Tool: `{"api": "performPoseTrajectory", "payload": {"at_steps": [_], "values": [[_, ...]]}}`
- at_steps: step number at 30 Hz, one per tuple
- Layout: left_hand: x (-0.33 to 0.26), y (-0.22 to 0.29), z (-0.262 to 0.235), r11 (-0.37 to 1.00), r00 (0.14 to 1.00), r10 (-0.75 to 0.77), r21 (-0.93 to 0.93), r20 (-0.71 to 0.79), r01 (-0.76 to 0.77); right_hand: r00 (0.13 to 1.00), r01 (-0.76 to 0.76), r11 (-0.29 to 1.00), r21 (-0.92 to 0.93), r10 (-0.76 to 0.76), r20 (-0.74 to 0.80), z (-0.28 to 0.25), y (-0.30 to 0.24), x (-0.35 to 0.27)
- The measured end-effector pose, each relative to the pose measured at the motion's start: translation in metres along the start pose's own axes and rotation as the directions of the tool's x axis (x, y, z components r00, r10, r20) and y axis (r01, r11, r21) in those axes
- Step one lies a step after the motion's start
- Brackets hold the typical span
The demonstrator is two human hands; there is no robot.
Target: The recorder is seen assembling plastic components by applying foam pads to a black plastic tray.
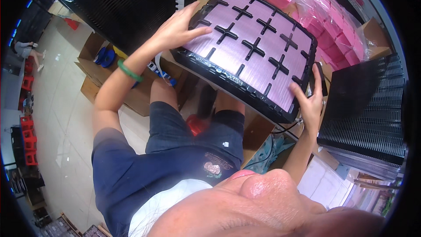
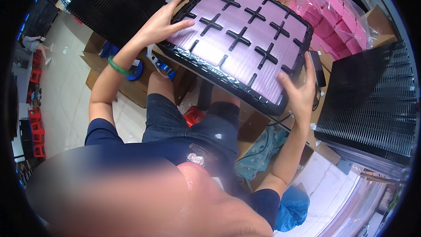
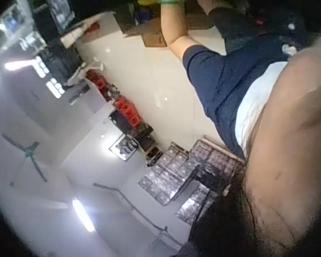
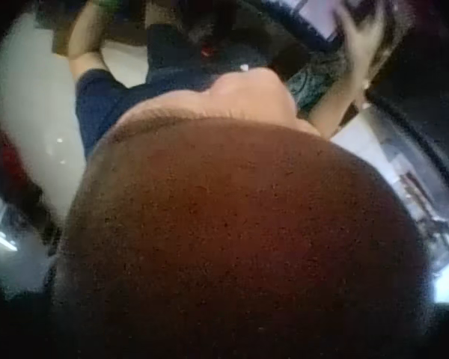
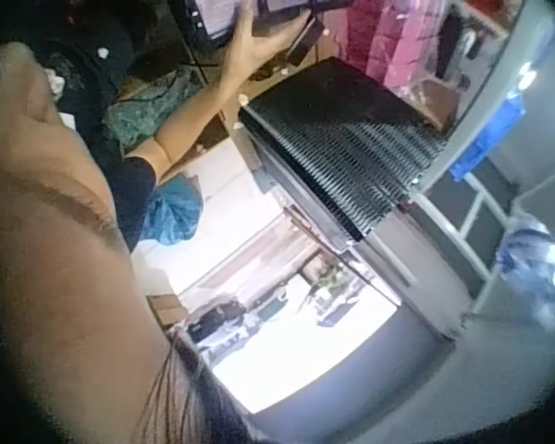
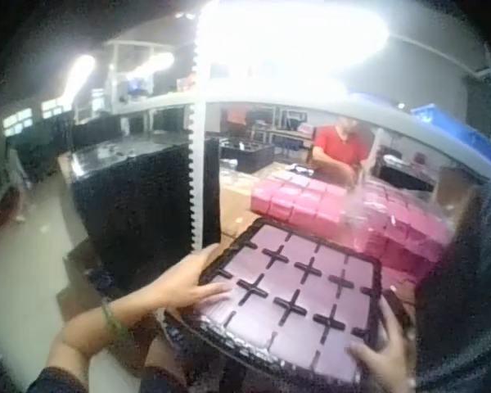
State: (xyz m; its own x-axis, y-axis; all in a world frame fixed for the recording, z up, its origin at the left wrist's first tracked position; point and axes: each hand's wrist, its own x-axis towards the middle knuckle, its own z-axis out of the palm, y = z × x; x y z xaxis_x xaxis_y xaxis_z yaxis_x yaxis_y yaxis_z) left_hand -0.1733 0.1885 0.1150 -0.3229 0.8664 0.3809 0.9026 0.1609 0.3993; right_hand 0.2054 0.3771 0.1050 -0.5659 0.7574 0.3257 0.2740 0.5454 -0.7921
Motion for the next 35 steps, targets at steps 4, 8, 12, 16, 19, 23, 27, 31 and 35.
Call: {"api": "performPoseTrajectory", "payload": {"at_steps": [4,8,12,16,19,23,27,31,35], "values": [[-0.030,-0.017,0.004,0.840,0.972,-0.151,-0.495,0.180,0.222,0.999,0.031,0.988,0.152,-0.034,0.014,0.013,0.008,-0.011],[-0.030,-0.017,0.016,0.793,0.960,-0.226,-0.542,0.165,0.279,0.999,0.013,0.974,0.225,-0.024,0.046,0.015,-0.002,-0.012],[-0.036,-0.019,0.009,0.678,0.946,-0.249,-0.660,0.207,0.323,0.994,-0.028,0.944,0.328,-0.009,0.113,0.007,0.004,-0.011],[-0.039,-0.010,0.010,0.809,0.954,-0.256,-0.505,0.157,0.300,0.990,-0.093,0.991,0.100,0.081,0.118,0.011,-0.006,-0.021],[-0.037,-0.006,0.008,0.795,0.947,-0.263,-0.514,0.184,0.321,0.989,-0.083,0.978,0.189,0.057,0.140,0.003,0.006,-0.020],[-0.041,-0.011,0.008,0.750,0.931,-0.282,-0.552,0.233,0.365,0.983,-0.108,0.989,0.101,0.091,0.161,0.011,-0.006,-0.023],[-0.017,-0.018,0.010,0.809,0.918,-0.287,-0.443,0.275,0.386,0.987,-0.037,0.986,0.160,0.011,0.160,-0.009,0.002,-0.013],[0.047,-0.036,0.025,0.945,0.982,-0.152,-0.274,0.115,0.178,0.993,-0.112,0.979,0.169,0.106,0.042,-0.011,-0.007,0.049],[0.110,-0.023,0.037,0.965,0.972,-0.196,-0.153,0.128,0.214,0.979,-0.175,0.976,-0.129,0.158,-0.128,-0.007,0.063,0.135]]}}
